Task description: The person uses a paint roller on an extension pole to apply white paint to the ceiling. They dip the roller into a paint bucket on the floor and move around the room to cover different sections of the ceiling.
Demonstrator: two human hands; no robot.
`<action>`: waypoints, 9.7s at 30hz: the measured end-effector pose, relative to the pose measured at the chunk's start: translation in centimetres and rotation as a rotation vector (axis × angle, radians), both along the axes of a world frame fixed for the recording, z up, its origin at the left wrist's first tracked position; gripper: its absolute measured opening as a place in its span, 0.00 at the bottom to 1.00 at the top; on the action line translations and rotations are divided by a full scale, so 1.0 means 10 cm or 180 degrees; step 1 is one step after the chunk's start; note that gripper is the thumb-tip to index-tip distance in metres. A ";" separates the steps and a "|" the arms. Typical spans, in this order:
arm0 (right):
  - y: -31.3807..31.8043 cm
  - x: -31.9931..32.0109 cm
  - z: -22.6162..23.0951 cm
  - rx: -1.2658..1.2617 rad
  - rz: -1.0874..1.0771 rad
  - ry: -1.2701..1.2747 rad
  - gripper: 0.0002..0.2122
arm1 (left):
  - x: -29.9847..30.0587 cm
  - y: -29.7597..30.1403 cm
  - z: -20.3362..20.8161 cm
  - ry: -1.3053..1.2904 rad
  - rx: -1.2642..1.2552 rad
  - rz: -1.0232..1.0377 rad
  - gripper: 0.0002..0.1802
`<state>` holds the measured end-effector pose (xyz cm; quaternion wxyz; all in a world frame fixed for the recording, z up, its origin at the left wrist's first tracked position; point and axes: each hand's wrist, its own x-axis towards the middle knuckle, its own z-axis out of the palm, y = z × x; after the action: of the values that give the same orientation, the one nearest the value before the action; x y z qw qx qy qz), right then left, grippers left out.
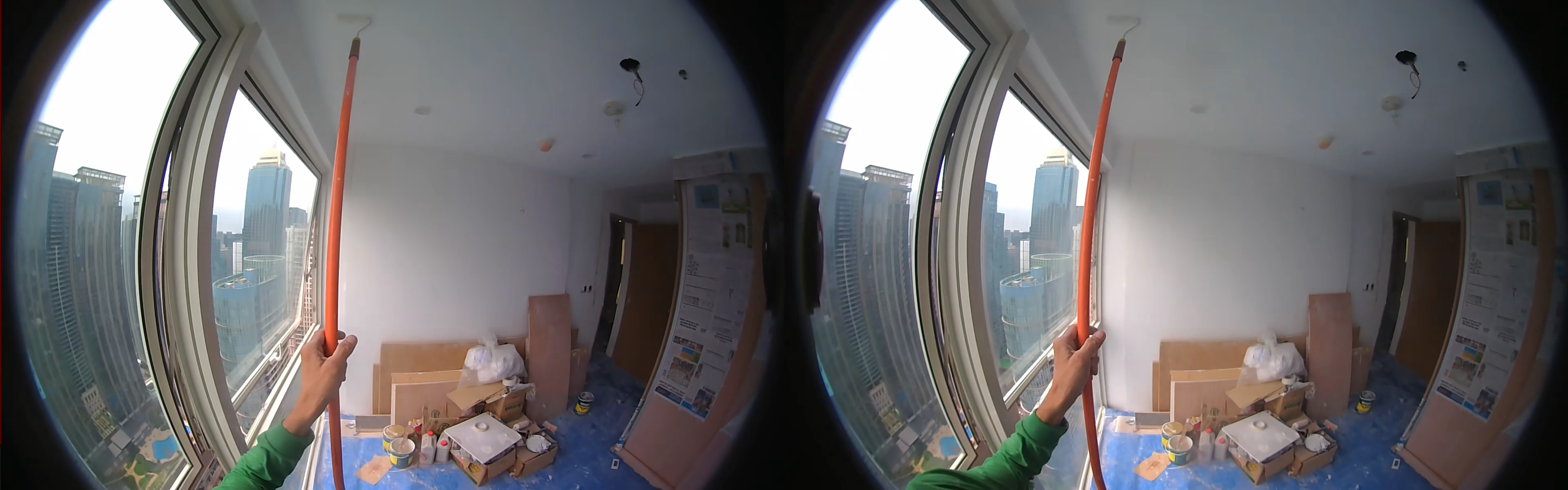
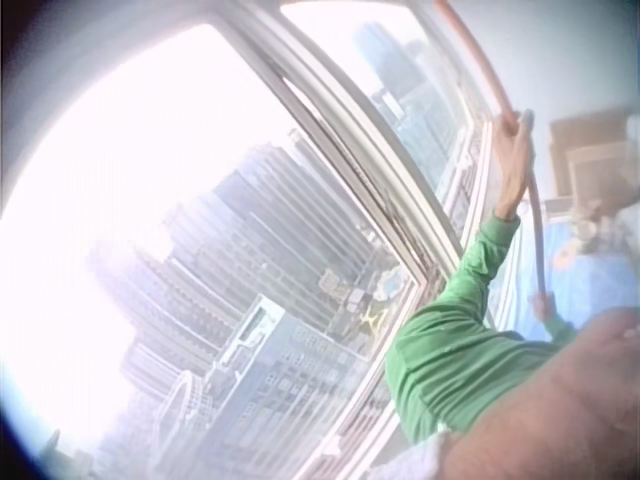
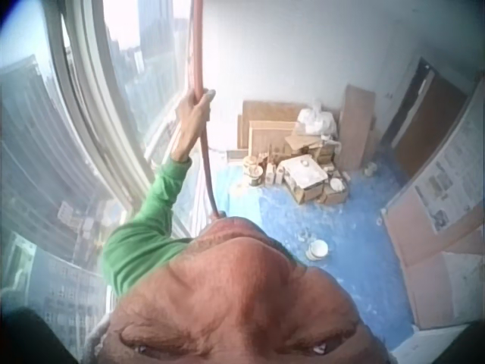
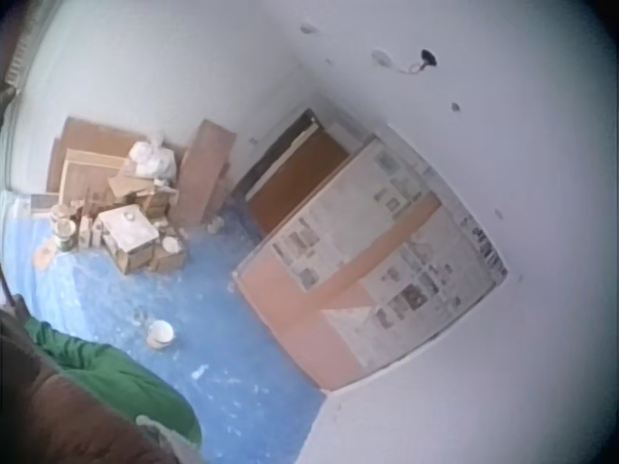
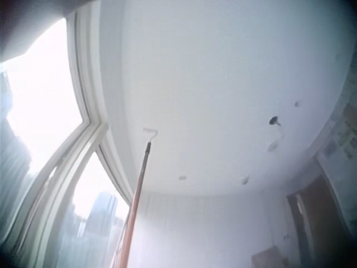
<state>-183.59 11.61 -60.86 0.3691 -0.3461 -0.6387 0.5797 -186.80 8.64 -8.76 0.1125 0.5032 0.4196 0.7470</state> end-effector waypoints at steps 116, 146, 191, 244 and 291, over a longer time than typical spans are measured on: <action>0.56 2.19 4.41 0.0769 -0.0699 0.1597 0.16 | 0.57 1.67 1.07 0.0426 0.0184 -0.1987 0.27; -0.22 2.49 3.49 0.1297 -0.1004 0.1767 0.22 | 1.32 0.86 2.45 0.1124 0.0815 -0.1848 0.18; 1.67 -0.41 2.89 0.0937 -0.1202 0.0635 0.19 | -1.92 4.19 2.48 0.0653 -0.0751 -0.0718 0.34; 0.19 0.63 0.11 0.0309 -0.0609 0.0309 0.14 | -0.09 0.31 1.07 0.1299 0.0560 -0.0382 0.11; 1.55 0.14 2.15 0.0292 -0.0887 0.0464 0.20 | -1.77 3.97 1.22 0.0672 -0.0658 -0.0382 0.10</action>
<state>-182.23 27.08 -39.32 0.5067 -0.3711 -0.5819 0.5167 -204.53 48.30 3.46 0.1634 0.5889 0.4729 0.6347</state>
